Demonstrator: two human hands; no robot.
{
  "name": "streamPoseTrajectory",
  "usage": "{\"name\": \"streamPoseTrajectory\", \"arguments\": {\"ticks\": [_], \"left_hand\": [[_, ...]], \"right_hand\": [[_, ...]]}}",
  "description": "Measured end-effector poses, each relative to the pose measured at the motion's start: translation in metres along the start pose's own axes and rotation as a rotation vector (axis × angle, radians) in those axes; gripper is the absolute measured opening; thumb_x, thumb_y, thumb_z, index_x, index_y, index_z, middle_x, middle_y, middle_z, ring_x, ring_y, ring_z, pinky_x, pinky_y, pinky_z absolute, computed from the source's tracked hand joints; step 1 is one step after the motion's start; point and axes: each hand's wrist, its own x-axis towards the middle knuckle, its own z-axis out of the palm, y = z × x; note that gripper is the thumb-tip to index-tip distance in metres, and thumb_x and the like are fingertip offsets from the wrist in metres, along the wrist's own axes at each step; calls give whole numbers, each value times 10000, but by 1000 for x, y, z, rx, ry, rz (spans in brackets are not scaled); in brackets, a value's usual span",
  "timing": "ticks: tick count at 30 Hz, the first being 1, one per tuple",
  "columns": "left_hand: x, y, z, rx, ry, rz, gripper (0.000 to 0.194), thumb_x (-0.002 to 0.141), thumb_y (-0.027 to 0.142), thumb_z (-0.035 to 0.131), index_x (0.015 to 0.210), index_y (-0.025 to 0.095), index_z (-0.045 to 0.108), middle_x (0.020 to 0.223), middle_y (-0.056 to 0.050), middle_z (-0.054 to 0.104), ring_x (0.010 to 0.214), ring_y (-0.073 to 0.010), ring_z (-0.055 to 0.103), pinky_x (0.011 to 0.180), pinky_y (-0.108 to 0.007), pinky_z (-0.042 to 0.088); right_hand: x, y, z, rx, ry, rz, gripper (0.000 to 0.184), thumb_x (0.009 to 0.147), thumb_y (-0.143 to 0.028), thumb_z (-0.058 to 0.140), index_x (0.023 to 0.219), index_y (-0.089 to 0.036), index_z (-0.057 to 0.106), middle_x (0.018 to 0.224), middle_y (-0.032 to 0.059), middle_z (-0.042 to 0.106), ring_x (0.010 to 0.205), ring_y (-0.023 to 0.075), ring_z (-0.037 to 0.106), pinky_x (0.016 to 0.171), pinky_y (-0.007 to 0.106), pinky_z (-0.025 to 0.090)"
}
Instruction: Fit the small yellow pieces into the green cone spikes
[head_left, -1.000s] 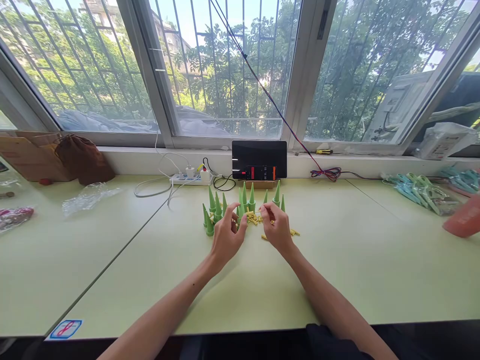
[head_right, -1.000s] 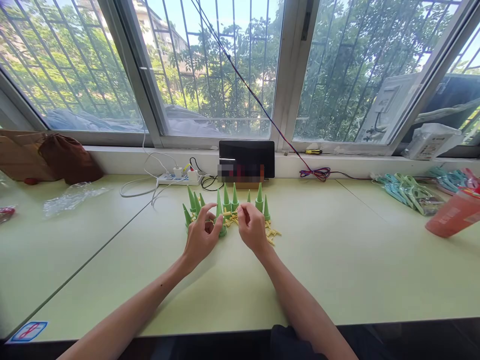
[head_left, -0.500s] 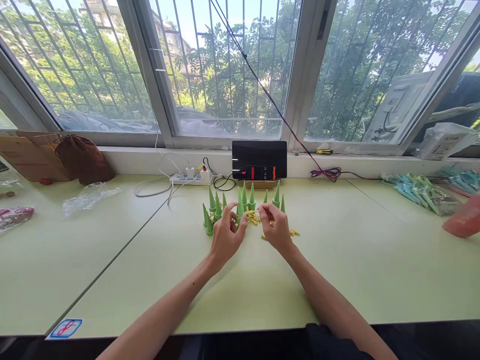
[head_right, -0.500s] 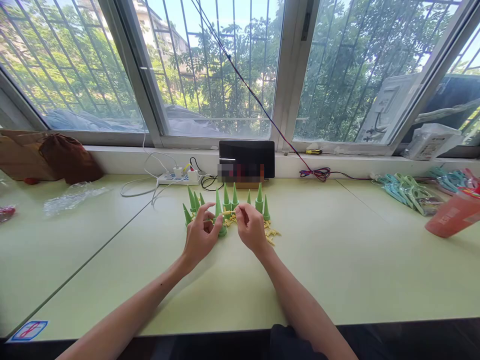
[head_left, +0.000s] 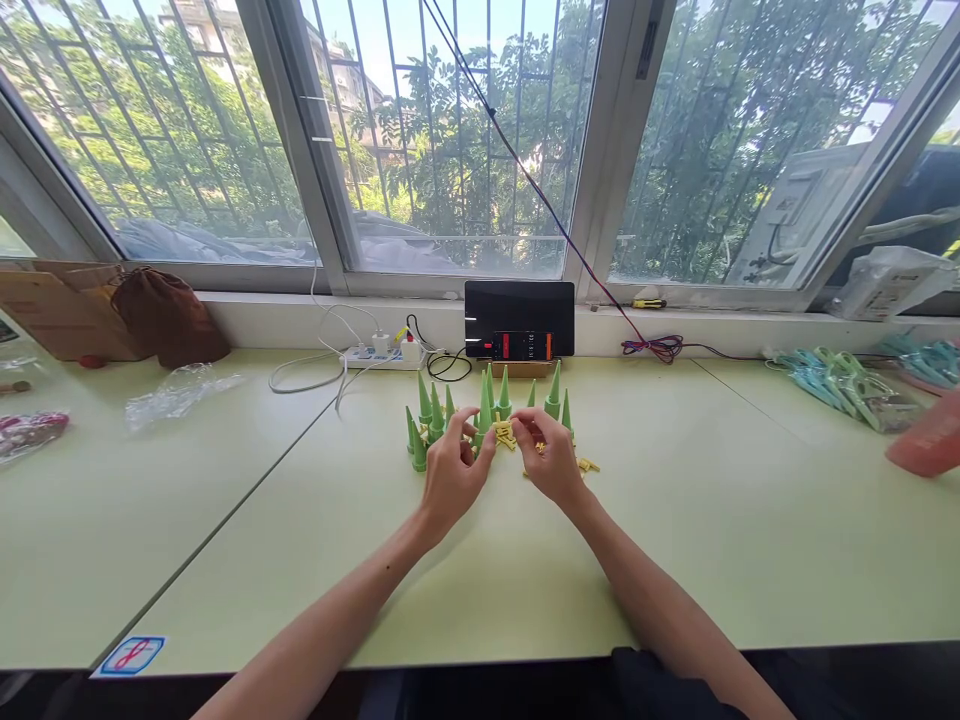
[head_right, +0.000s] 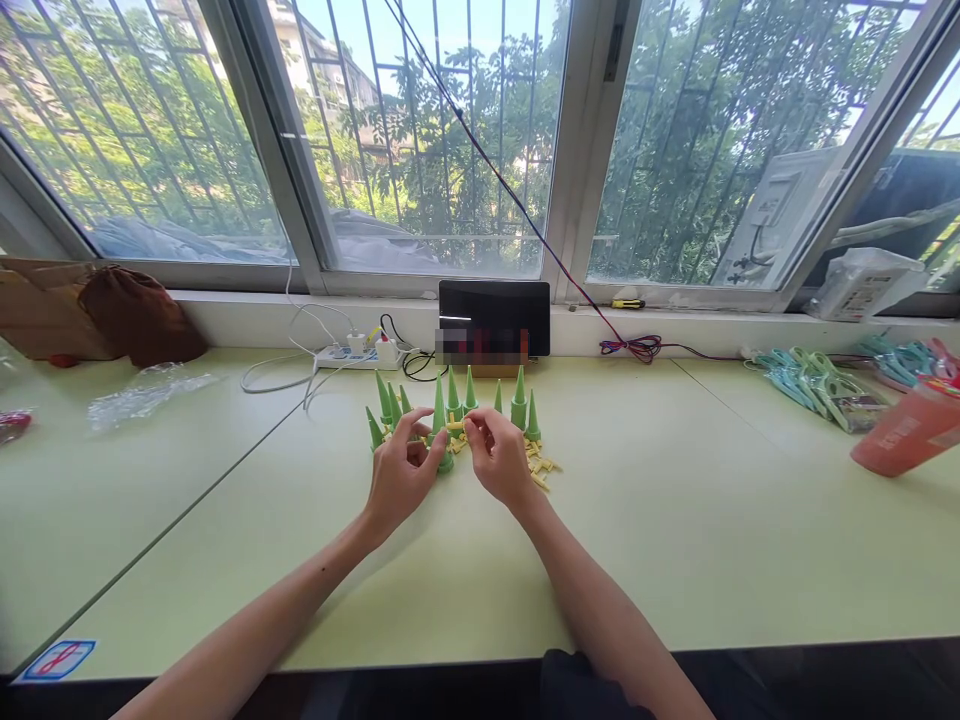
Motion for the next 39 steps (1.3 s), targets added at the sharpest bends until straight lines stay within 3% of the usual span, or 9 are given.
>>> {"name": "streamPoseTrajectory", "arguments": {"ticks": [19,29,39], "left_hand": [[1,-3,1,27,-33,87,292,932,411,517,1114,188,567,928,-29,596,462,-48,403,496,-217,383],[1,-2,1,40,-42,132,199,952,367,497,991,179,551,837,5,527,484,-59,403,505,-225,344],[1,-8,3,44,-23,151,195,944,355,513,1001,173,554,738,27,525,453,-64,411,470,-224,314]], "right_hand": [[1,-3,-2,35,-22,-13,171,949,-339,505,958,-198,601,880,49,645,663,138,579,608,265,507],[1,-2,-2,45,-35,-33,152,954,-317,503,976,-204,603,908,43,608,667,122,545,589,240,496],[1,1,0,71,-41,-66,121,945,-290,526,978,-202,602,915,33,593,629,103,512,543,224,466]]}}
